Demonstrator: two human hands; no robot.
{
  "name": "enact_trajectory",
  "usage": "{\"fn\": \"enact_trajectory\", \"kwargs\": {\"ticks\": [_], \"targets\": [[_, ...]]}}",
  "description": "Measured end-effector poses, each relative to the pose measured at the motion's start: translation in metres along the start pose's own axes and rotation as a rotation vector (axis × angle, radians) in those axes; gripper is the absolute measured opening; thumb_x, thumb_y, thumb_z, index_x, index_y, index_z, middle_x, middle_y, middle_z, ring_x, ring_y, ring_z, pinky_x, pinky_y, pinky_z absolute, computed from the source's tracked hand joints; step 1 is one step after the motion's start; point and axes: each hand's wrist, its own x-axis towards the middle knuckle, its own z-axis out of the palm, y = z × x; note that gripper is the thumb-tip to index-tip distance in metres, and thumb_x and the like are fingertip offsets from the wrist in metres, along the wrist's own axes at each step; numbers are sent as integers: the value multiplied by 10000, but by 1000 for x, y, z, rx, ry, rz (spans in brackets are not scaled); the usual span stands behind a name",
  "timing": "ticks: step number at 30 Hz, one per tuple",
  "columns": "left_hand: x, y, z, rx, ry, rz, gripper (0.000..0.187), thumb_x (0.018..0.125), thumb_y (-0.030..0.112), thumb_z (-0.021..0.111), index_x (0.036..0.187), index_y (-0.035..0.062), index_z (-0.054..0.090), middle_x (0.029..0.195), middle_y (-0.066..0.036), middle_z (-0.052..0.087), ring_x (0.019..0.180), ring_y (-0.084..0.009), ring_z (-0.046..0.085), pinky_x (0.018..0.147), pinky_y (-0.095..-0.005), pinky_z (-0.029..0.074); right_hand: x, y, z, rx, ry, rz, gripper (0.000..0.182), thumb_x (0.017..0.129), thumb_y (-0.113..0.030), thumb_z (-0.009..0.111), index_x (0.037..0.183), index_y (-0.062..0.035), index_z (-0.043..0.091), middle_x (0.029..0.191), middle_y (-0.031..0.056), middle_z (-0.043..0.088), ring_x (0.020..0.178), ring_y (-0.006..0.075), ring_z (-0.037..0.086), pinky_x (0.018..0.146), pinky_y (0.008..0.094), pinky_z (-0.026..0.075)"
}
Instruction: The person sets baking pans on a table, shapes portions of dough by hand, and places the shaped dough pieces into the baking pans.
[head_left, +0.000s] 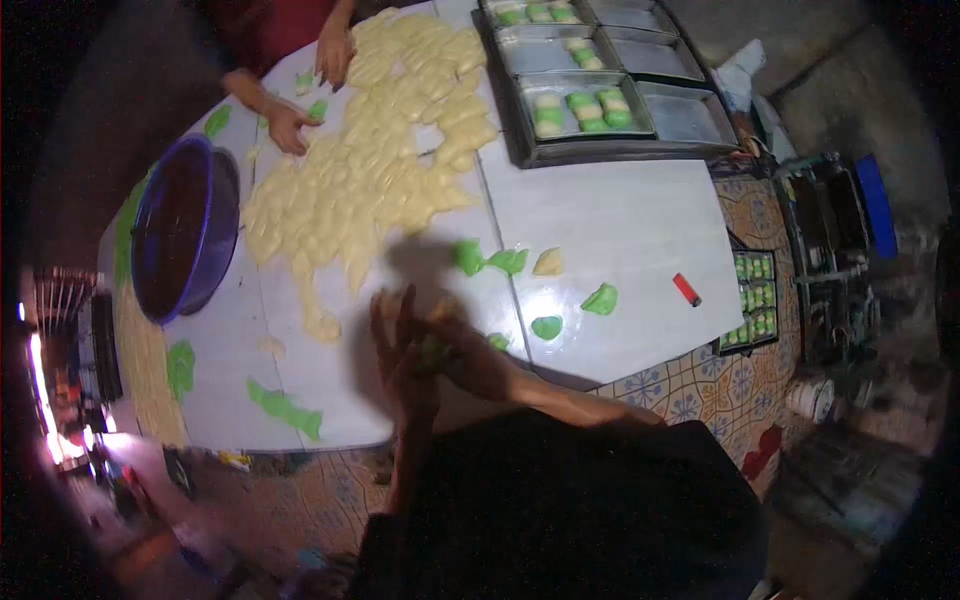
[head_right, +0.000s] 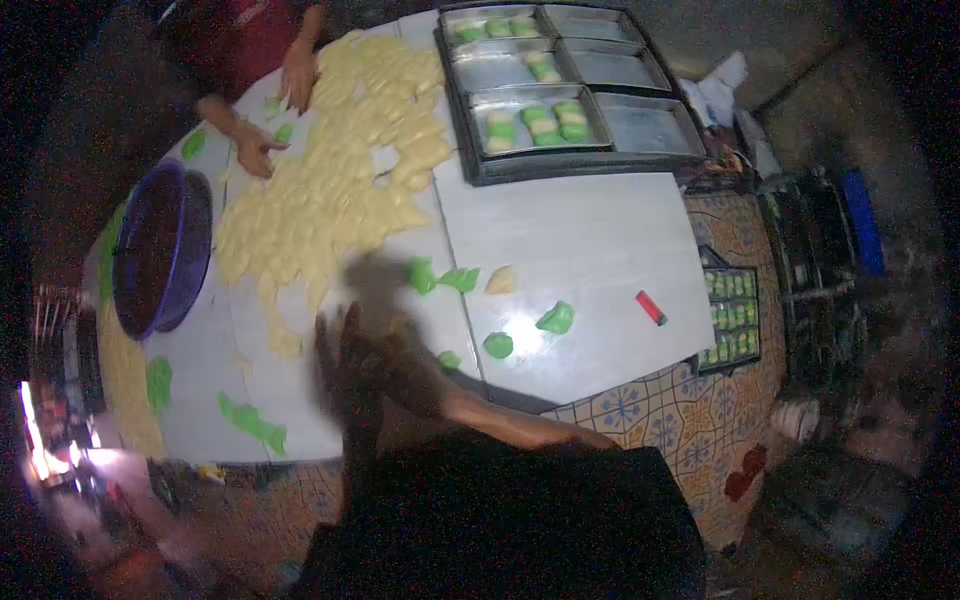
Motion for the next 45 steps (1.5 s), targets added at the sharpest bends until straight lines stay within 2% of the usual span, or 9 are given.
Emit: {"fn": "enact_trajectory", "kwargs": {"ticks": [15,17,20,24,29,33,36,40,45], "targets": [[-42,-98,-76,-987,-136,-438,323,955,167,494,1221,-16,503,1110,-100,584,996,-190,569,854,-281,453,8,-16,83,-191,47,-238,727,775,-110,729,1410,-75,376,1215,169,483,1061,301,535,912,363,445],[-35,-73,-79,-262,-250,-223,257,956,178,496,1142,3,524,1059,-124,594,971,-219,580,823,-313,475,4,-42,56,-152,-62,28,796,773,-139,743,1440,-66,313,1255,185,491,1117,302,523,913,367,457],[-36,-84,-60,-1096,-57,-890,252,973,298,480,925,67,569,851,-113,589,781,-216,591,638,-304,481,17,-37,-23,-405,250,-117,421,776,-169,698,1155,-5,617,1143,219,589,1024,329,597,882,388,483],[-40,-121,-47,-1405,-337,-716,461,962,494,440,662,144,442,593,-27,450,505,-154,434,432,-256,369,63,-41,-199,-681,479,-161,345,793,-96,605,1128,-19,638,980,228,645,852,329,632,795,404,500],[-38,-94,-1,-1160,-203,-1018,381,947,438,500,995,108,684,787,-79,588,517,-106,468,450,-209,393,147,-4,-346,-981,541,175,415,798,-196,621,1184,-43,607,1070,268,607,1027,374,599,877,439,475],[-12,21,33,228,-545,-207,714,882,366,585,1476,133,265,1414,-282,368,977,-271,611,818,-350,510,175,43,-376,-1302,450,328,377,807,-196,587,1152,-51,622,1156,281,565,1142,453,506,934,486,448],[-22,12,58,-1362,-221,-803,837,849,446,617,1499,146,182,1404,-286,368,1035,-296,582,886,-434,473,176,39,-396,-1084,300,315,317,778,-86,553,1075,-33,649,1072,265,607,1034,414,567,919,442,456],[-56,-101,42,-266,-97,-567,458,859,552,574,991,118,634,831,-48,616,642,-145,525,598,-333,455,129,2,-444,-825,557,-112,353,736,-122,611,1074,-27,653,972,238,646,973,380,597,877,433,468],[-40,-94,54,-1044,-22,-911,436,883,582,524,704,189,584,550,64,477,499,-90,434,478,-276,378,96,47,-535,-1020,287,295,402,820,-210,615,1206,-100,607,1053,254,633,1066,392,581,893,442,467]]}}
